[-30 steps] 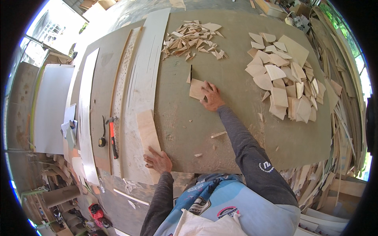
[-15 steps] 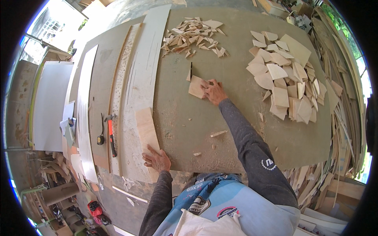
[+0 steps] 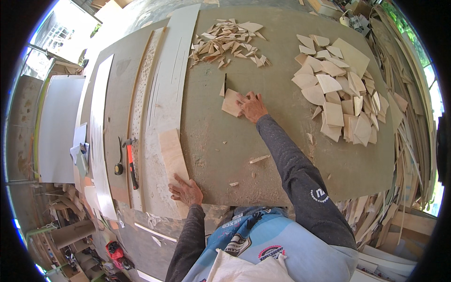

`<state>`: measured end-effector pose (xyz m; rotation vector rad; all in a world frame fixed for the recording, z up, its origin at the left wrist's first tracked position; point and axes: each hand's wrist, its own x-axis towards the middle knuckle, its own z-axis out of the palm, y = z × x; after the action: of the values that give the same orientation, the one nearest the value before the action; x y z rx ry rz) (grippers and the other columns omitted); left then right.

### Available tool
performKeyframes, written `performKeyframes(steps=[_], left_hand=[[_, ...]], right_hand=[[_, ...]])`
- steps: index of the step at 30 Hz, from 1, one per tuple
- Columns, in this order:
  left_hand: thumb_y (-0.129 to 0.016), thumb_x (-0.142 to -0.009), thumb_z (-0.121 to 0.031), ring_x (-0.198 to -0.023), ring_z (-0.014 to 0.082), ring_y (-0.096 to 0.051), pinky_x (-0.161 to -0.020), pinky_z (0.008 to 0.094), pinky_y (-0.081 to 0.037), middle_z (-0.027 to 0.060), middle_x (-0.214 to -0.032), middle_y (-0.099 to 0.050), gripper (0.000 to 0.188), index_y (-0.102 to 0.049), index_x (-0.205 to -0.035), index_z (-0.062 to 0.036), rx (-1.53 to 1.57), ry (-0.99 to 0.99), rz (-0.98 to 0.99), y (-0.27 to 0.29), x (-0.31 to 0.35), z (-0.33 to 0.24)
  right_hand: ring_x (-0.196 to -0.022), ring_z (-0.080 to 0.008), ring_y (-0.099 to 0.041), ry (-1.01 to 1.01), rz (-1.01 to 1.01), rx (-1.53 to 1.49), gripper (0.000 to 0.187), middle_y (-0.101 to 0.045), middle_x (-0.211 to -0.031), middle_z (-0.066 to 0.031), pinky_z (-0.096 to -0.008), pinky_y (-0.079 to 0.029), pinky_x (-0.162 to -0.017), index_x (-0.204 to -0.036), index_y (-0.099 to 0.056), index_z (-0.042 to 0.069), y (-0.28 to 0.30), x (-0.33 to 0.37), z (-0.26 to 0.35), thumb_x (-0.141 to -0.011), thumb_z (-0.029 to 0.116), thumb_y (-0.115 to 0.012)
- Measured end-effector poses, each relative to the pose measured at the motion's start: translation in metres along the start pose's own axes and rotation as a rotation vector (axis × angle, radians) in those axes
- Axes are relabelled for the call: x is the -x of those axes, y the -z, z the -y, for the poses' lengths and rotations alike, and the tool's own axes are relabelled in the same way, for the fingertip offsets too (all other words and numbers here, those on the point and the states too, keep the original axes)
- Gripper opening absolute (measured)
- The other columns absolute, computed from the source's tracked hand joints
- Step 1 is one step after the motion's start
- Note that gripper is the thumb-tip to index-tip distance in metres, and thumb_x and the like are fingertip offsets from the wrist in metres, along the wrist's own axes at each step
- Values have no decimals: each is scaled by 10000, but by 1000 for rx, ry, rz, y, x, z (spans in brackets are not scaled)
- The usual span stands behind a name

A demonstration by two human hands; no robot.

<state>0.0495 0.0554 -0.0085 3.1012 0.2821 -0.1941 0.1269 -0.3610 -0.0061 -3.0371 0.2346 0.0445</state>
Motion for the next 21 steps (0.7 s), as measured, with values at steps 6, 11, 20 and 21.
performKeyframes(steps=[6,11,20,21], left_hand=[[-557,-978,-379,-1476,519,-198,-1169,688,-118,360,-1585,-159,825,-119,-1648,-184,-5,1,-9,-1,1,1],[-552,-985,-379,-1477,516,-207,-1169,689,-122,361,-1585,-176,813,-120,-1649,-196,7,-10,-16,6,2,-4],[-561,-975,-374,-1478,516,-205,-1172,691,-123,360,-1580,-176,814,-136,-1644,-184,25,-9,-25,0,0,0],[-570,-968,-370,-1479,516,-201,-1172,693,-126,360,-1580,-167,823,-137,-1642,-180,27,-14,-35,-4,-2,3]], right_hand=[[-1228,-230,-479,-8,-8,11,494,-492,-1540,62,-465,-377,-1008,-1301,-707,265,2,-2,3,-861,488,-711],[-1255,-256,-471,-107,-15,-28,568,-487,-1526,-4,-510,-360,-1071,-1347,-670,267,-6,-7,2,-846,529,-723],[-1342,-298,-342,-3,54,-120,627,-410,-1573,-64,-532,-332,-1100,-1398,-633,232,-13,-6,-6,-861,550,-696],[-1347,-298,-331,3,61,-115,634,-403,-1577,-67,-530,-330,-1102,-1400,-632,230,-14,-6,-6,-857,550,-699]])
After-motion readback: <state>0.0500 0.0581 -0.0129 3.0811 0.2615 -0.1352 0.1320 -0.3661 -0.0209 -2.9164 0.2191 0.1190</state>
